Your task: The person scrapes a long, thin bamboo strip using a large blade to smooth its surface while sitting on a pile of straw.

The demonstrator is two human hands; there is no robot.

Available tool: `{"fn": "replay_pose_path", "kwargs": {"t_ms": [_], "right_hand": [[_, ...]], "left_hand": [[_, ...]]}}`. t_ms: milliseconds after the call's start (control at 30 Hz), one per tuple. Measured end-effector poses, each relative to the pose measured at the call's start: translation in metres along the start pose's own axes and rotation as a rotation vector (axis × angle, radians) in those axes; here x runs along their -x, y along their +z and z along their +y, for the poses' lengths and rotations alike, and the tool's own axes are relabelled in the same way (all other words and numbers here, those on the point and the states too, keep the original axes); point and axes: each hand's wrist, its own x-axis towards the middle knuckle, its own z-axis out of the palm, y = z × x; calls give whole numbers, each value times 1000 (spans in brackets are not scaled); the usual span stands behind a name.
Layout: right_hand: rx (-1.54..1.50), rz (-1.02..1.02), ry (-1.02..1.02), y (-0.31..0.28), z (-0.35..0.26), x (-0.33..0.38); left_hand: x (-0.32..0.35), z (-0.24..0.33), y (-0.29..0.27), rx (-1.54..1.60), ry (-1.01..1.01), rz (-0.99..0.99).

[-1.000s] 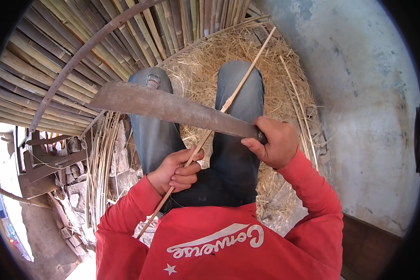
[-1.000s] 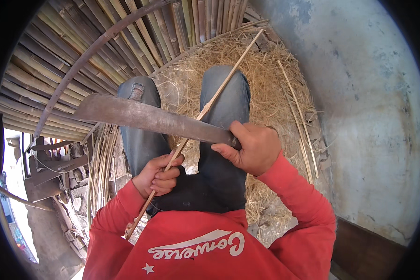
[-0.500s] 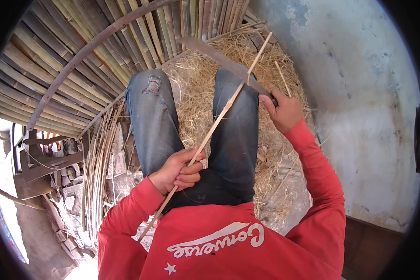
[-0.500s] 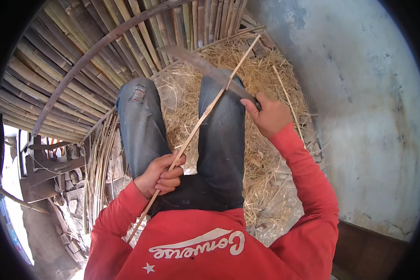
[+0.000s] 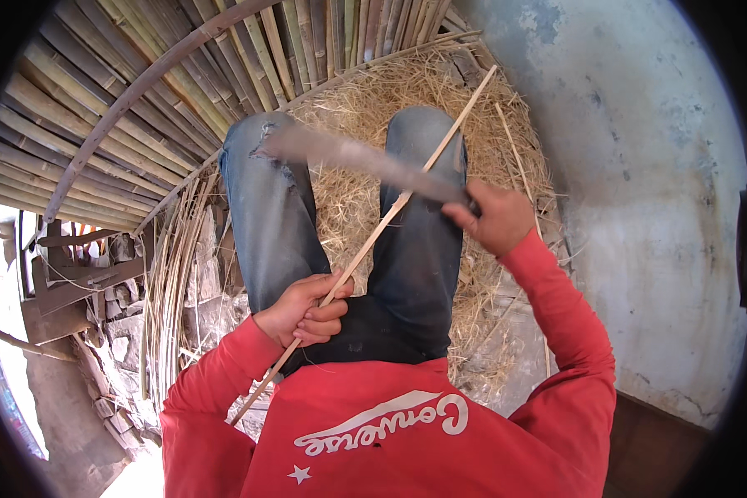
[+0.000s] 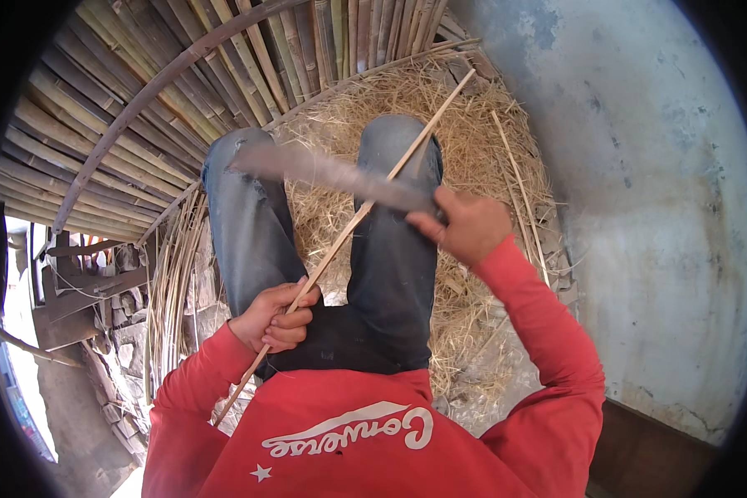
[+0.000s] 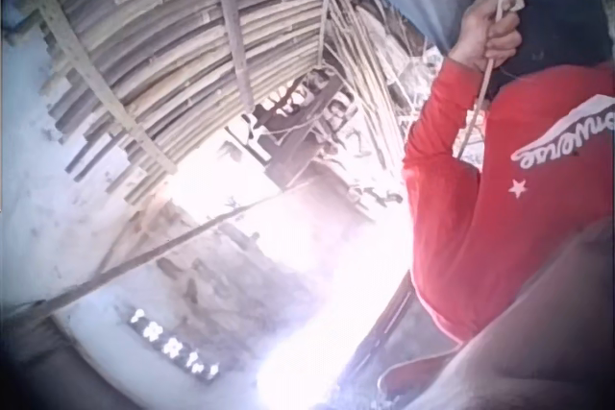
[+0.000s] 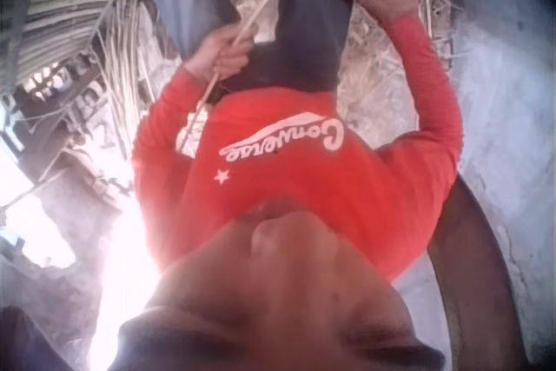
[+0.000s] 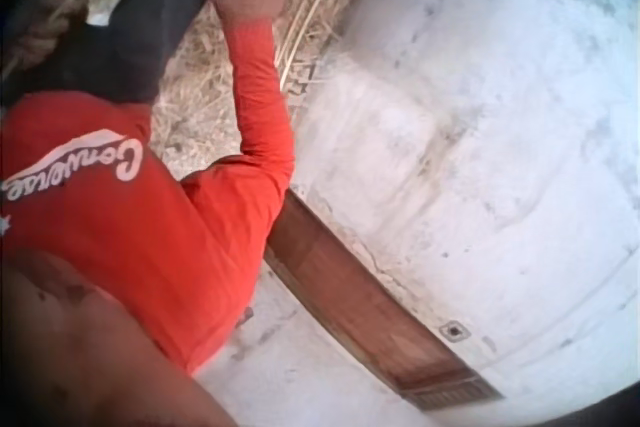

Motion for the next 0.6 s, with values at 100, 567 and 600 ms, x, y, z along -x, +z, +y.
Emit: {"fn": "replay_pose_path", "kwargs": {"t_ms": [100,567,600], "right_hand": [[116,72,-278,13,5,-9],[-320,298,415,3,111,-59],[-327,242,384,5,100,-56]], "left_hand": [[7,-3,-6,-3,7,21],[23,-6,-21,116,-35,-70],[22,-4,-22,133,-41,-92]]}}
